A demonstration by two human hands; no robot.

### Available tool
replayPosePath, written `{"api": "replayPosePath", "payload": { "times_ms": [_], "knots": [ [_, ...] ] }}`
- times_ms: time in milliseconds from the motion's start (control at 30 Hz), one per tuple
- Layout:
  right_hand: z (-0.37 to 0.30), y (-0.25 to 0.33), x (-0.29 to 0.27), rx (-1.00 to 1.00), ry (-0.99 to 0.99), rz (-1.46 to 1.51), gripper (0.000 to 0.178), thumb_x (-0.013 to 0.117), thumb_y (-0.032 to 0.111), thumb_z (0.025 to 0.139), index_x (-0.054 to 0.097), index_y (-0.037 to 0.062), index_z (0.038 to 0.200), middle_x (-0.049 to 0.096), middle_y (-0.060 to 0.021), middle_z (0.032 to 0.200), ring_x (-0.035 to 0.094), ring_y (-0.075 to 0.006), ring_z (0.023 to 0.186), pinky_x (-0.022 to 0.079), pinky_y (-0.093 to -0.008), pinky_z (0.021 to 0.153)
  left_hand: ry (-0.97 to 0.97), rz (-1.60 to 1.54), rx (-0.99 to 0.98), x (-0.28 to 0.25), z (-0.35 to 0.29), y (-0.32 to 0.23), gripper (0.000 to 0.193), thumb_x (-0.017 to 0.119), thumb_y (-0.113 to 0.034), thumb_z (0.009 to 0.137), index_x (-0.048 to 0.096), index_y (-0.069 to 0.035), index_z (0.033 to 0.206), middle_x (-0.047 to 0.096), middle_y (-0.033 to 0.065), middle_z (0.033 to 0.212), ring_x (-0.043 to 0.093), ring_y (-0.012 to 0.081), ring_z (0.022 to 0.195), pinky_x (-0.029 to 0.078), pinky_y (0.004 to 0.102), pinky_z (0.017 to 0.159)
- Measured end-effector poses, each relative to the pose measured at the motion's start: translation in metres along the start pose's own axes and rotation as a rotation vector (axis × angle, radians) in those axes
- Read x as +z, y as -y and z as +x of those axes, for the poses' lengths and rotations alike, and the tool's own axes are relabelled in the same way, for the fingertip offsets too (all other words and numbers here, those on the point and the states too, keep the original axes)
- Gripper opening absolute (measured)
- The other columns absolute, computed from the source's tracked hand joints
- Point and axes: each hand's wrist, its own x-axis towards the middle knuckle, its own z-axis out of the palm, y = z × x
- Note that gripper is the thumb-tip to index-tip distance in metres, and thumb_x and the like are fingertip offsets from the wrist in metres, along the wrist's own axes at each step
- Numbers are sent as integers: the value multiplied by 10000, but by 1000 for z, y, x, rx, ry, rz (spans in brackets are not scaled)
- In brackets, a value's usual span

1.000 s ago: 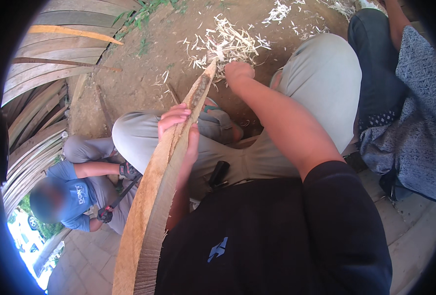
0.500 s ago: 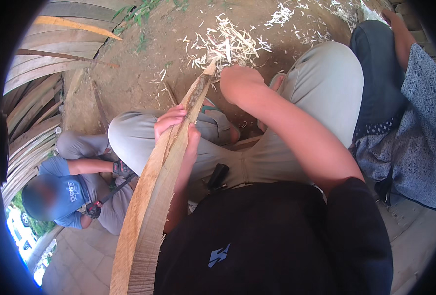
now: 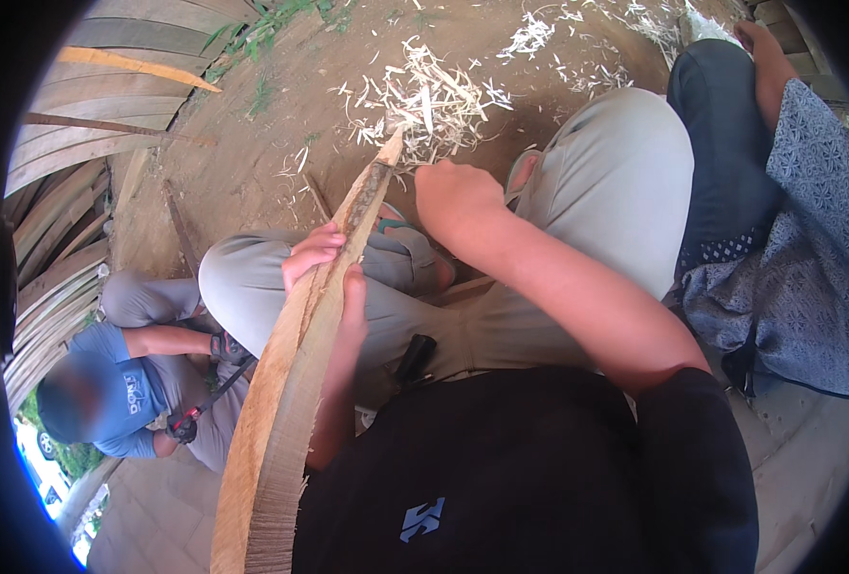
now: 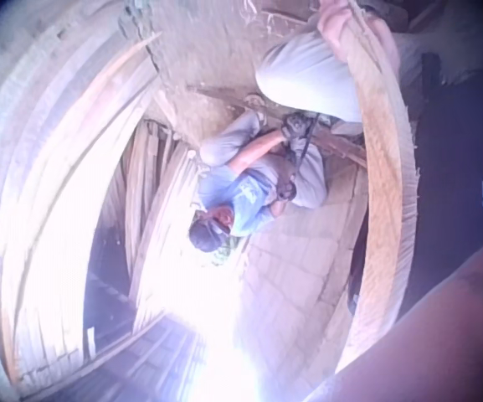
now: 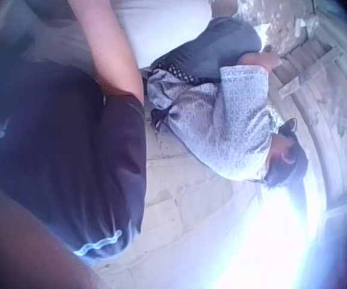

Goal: The person sits on the ground and uses a knife to shave and shape a long, thin piece of wood. They hold the wood with their left hand and repeatedly scrape the surface with the knife in their right hand, creating wood shavings that accumulate on the ground.

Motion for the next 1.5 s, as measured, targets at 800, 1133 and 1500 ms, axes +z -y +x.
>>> {"api": "replayPosePath", "payload": {
  "times_ms": [800,1133,1500],
  "knots": [
    [86,-11,67,110,-27,-87,225,575,91,934,745,70,1080,743,-166,1104,735,-307,1026,608,-413,828,6,-3,14,1,-2,2,390,626,125,691,537,-36,1035,634,140,1037,625,317,1118,467,454,1039],
    [110,-47,85,249,-47,-62,242,592,103,940,746,71,1124,732,-140,1167,710,-313,1096,596,-403,868,71,22,29,-2,-1,1,382,636,120,689,545,-37,1026,633,147,1041,625,327,1134,469,446,1037],
    [57,2,6,154,114,-77,269,608,94,903,734,24,1130,720,-197,1166,705,-339,1096,589,-427,881,-43,21,8,-1,-1,2,385,664,104,707,538,-39,1042,632,155,1063,628,321,1121,478,445,1028]
  ]
}}
